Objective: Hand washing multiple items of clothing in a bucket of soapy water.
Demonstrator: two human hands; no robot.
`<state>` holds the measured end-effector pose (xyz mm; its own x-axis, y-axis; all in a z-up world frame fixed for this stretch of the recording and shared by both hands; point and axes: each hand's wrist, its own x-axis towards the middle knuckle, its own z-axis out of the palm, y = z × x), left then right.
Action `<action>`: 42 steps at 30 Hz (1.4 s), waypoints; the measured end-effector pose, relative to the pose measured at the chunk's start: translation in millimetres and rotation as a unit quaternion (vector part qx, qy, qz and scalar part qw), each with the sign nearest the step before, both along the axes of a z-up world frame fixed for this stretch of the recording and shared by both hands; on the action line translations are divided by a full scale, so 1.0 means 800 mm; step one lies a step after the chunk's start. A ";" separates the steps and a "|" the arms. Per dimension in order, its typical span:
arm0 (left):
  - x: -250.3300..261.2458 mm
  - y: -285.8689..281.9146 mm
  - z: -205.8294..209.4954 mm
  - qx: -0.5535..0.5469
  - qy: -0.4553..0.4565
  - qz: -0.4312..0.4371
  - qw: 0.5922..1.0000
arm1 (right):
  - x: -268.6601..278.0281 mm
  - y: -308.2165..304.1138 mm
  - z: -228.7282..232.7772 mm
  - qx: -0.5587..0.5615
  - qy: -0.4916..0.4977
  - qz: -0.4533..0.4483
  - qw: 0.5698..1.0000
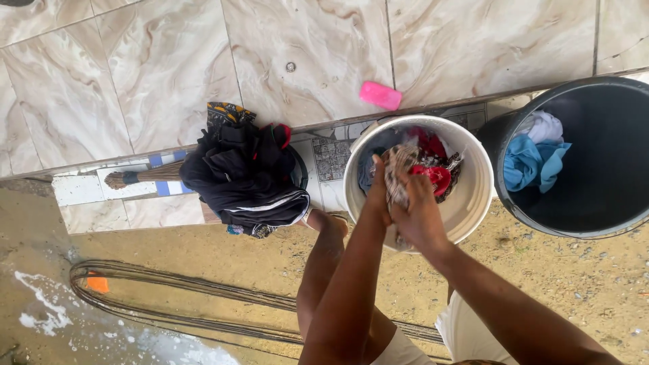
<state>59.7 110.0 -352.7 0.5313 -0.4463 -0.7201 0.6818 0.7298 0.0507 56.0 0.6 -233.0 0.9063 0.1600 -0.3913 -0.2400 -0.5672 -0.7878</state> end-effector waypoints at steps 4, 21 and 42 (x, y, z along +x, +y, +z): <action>-0.008 0.004 -0.075 -0.063 -0.053 0.071 0.994 | -0.010 -0.006 0.046 0.028 -0.100 0.073 0.992; 0.028 -0.026 0.092 0.274 -0.014 0.036 0.961 | 0.122 -0.061 -0.156 0.448 0.420 -0.171 0.770; -0.034 0.035 -0.033 0.568 -0.053 -0.318 0.757 | 0.057 -0.118 -0.013 0.167 0.042 -0.184 0.968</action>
<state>32.5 138.0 -379.3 0.5502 0.2402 -0.7997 0.8256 -0.3003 0.4778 101.7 -94.0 -243.7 0.8928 -0.0371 -0.4489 -0.4492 -0.1473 -0.8812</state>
